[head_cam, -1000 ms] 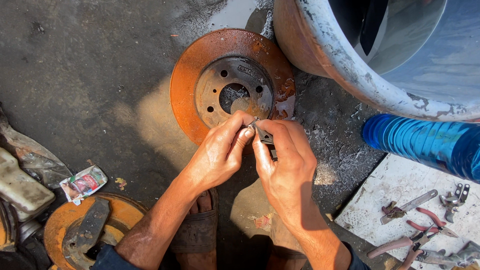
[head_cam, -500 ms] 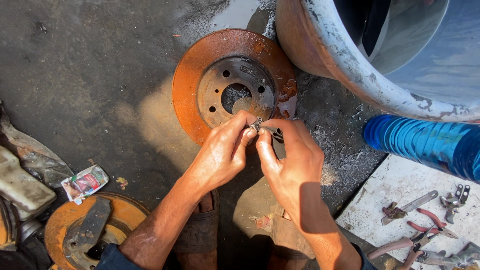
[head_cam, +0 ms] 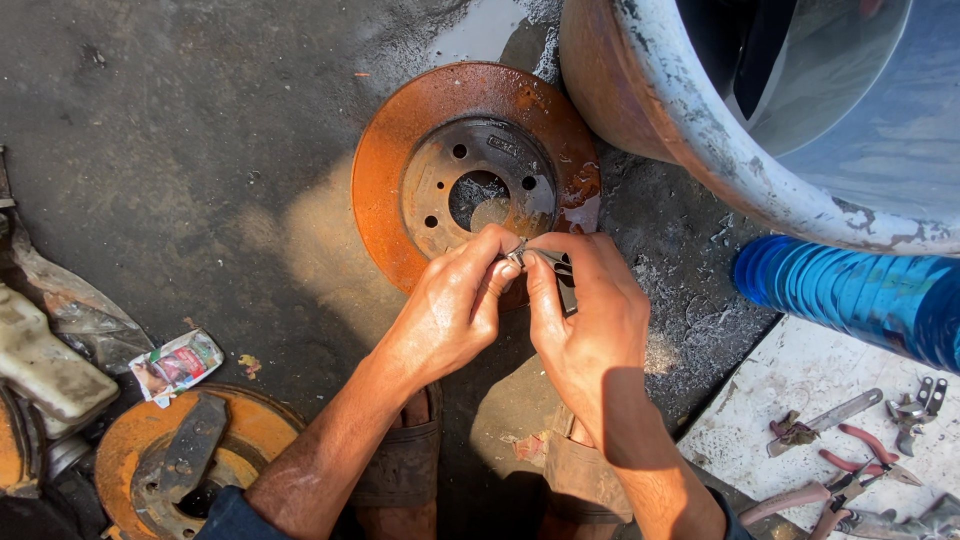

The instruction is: The person retrieves a dark rectangular block from a bucket of water and uses it to scrub a small metal ring placed on a rusty brake disc. The person repeats this scrubbing action on the same ring for an extended period.

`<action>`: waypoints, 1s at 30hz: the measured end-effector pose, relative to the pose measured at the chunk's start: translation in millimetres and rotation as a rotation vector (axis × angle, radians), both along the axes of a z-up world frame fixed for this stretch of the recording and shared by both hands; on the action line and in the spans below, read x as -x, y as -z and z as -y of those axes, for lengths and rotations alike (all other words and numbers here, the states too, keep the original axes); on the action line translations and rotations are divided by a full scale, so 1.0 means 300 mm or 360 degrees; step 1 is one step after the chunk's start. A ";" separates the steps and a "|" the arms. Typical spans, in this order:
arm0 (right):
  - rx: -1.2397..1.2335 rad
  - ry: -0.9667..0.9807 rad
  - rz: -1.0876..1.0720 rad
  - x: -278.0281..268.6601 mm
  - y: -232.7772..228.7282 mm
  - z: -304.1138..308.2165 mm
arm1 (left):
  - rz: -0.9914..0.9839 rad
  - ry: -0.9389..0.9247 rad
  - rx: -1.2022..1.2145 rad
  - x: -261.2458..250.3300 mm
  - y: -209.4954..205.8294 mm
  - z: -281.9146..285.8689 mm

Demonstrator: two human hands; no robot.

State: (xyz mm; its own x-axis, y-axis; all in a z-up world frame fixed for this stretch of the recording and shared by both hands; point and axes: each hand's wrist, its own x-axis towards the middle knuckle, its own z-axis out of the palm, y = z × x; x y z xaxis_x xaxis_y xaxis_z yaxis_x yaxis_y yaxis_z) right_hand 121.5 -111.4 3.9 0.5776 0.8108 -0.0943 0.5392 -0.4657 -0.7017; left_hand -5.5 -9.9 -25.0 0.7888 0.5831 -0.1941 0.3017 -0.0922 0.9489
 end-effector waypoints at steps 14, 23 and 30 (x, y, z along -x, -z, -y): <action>-0.0235 0.0009 0.0089 0.009 0.025 0.000 | -0.0019 0.0010 0.0014 -0.005 -0.003 0.000; -0.0235 0.0006 0.0113 0.007 0.003 0.000 | -0.0037 0.0026 0.0036 -0.013 -0.001 0.000; -0.0243 0.0001 0.0084 -0.003 0.007 -0.007 | -0.0046 0.0027 0.0009 -0.020 -0.008 -0.008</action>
State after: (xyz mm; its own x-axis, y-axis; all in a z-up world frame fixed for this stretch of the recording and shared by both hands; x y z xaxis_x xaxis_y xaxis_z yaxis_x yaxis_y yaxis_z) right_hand 122.5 -109.4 1.9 0.5792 0.8130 0.0602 0.5767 -0.3564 -0.7351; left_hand 0.6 -7.4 -22.7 0.7926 0.5686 -0.2202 0.3272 -0.0919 0.9405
